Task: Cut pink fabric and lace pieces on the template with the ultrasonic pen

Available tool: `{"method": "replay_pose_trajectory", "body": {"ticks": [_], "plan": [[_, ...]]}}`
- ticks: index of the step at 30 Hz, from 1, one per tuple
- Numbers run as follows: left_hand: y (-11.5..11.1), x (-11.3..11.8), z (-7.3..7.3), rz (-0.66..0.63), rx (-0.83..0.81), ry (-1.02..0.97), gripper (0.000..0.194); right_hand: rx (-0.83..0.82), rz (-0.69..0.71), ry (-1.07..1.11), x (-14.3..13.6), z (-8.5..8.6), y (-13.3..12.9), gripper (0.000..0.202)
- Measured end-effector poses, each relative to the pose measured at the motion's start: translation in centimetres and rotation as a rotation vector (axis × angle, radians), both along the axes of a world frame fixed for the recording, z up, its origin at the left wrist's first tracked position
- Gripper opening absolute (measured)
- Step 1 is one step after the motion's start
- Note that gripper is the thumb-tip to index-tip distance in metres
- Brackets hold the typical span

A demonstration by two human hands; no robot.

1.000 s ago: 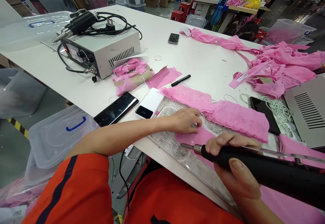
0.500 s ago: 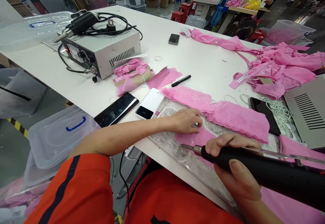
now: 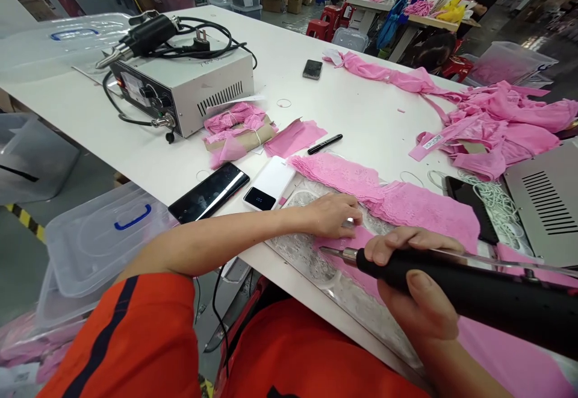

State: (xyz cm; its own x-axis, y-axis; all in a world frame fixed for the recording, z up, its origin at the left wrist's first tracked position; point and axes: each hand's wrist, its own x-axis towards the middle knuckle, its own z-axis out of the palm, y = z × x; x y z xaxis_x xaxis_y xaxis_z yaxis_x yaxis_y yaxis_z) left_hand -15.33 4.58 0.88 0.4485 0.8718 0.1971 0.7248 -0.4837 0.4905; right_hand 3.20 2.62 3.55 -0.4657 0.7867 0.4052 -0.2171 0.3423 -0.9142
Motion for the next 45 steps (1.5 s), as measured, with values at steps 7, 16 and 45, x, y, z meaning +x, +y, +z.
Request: {"method": "replay_pose_trajectory", "body": {"ticks": [7, 16, 45], "plan": [[0.0, 0.1, -0.5, 0.005, 0.003, -0.001, 0.015, 0.033, -0.03, 0.135, -0.9, -1.1, 0.2, 0.023], [-0.1, 0.0, 0.0, 0.015, -0.002, 0.015, 0.016, 0.017, -0.025, 0.127, -1.4, -0.7, 0.0, 0.021], [-11.0, -2.7, 0.9, 0.045, 0.28, 0.199, 0.034, -0.039, -0.29, 0.364, 0.4, 1.5, 5.3, 0.012]]}}
